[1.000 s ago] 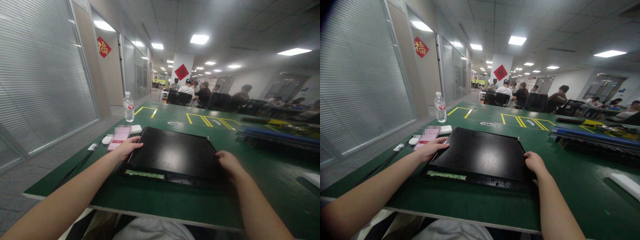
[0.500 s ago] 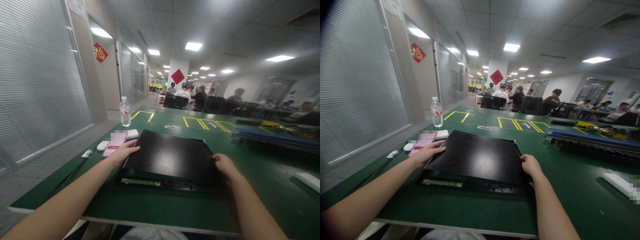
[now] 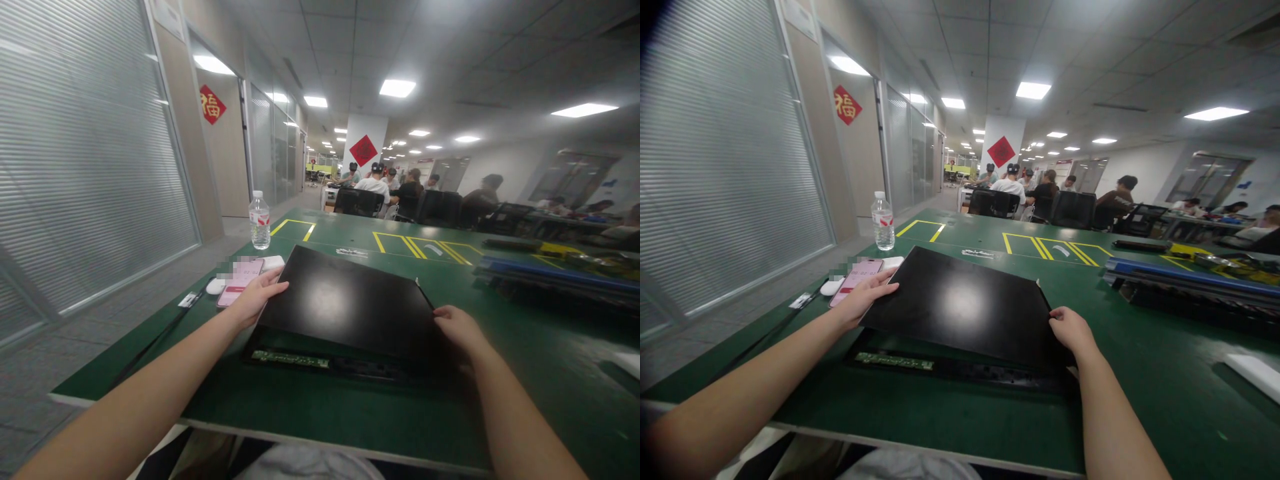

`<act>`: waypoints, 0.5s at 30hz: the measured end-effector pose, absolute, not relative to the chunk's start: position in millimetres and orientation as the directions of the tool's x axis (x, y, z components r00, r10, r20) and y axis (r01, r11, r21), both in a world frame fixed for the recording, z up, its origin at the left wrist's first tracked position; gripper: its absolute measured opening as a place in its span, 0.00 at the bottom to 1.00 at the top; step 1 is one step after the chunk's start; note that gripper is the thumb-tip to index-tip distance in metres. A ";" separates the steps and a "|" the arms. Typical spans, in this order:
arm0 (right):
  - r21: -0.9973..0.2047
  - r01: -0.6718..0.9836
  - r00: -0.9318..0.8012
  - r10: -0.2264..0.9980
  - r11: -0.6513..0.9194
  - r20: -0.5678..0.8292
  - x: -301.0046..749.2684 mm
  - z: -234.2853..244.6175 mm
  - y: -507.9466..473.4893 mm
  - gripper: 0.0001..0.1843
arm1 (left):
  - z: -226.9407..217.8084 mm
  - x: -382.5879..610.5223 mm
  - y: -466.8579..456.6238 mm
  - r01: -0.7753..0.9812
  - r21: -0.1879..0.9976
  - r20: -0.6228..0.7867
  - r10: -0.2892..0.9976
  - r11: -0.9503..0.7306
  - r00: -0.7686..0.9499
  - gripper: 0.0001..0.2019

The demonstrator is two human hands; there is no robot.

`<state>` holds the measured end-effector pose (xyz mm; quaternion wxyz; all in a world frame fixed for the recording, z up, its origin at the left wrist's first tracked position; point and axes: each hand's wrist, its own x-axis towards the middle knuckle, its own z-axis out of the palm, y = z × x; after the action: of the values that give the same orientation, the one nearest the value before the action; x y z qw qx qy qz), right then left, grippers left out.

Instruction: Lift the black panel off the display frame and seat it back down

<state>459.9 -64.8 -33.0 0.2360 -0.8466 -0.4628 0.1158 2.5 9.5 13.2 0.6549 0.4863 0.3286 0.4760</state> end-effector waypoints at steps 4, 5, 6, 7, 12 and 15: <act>-0.590 0.698 0.555 0.828 -0.407 0.085 463.8 -37.2 -63.8 0.18 | 14.7 2.9 7.4 -0.304 0.953 0.107 0.934 0.001 0.340 0.37; -0.616 0.686 0.551 0.830 -0.388 0.091 464.4 -38.8 -63.5 0.18 | 15.0 3.0 6.8 -0.301 0.953 0.125 0.933 -0.019 0.338 0.38; -0.644 0.667 0.550 0.831 -0.374 0.088 464.7 -40.3 -63.3 0.19 | 15.0 3.0 6.3 -0.298 0.954 0.139 0.932 -0.035 0.335 0.38; -0.675 0.640 0.553 0.830 -0.367 0.073 464.7 -41.5 -63.0 0.20 | 14.9 3.1 5.9 -0.294 0.955 0.147 0.932 -0.046 0.331 0.39; -0.831 0.454 0.604 0.797 -0.321 0.022 463.7 -40.7 -62.5 0.20 | 13.3 1.6 8.5 -0.283 0.955 0.164 0.948 -0.084 0.274 0.40; -0.924 0.329 0.638 0.767 -0.193 0.067 463.7 -32.3 -64.7 0.20 | 11.8 -1.4 14.1 -0.303 0.949 0.163 0.960 -0.090 0.226 0.38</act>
<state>463.7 -64.7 -32.3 0.5172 -0.7427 -0.3690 0.2116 -1.4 14.1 11.8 0.5929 0.5115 0.3215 0.5324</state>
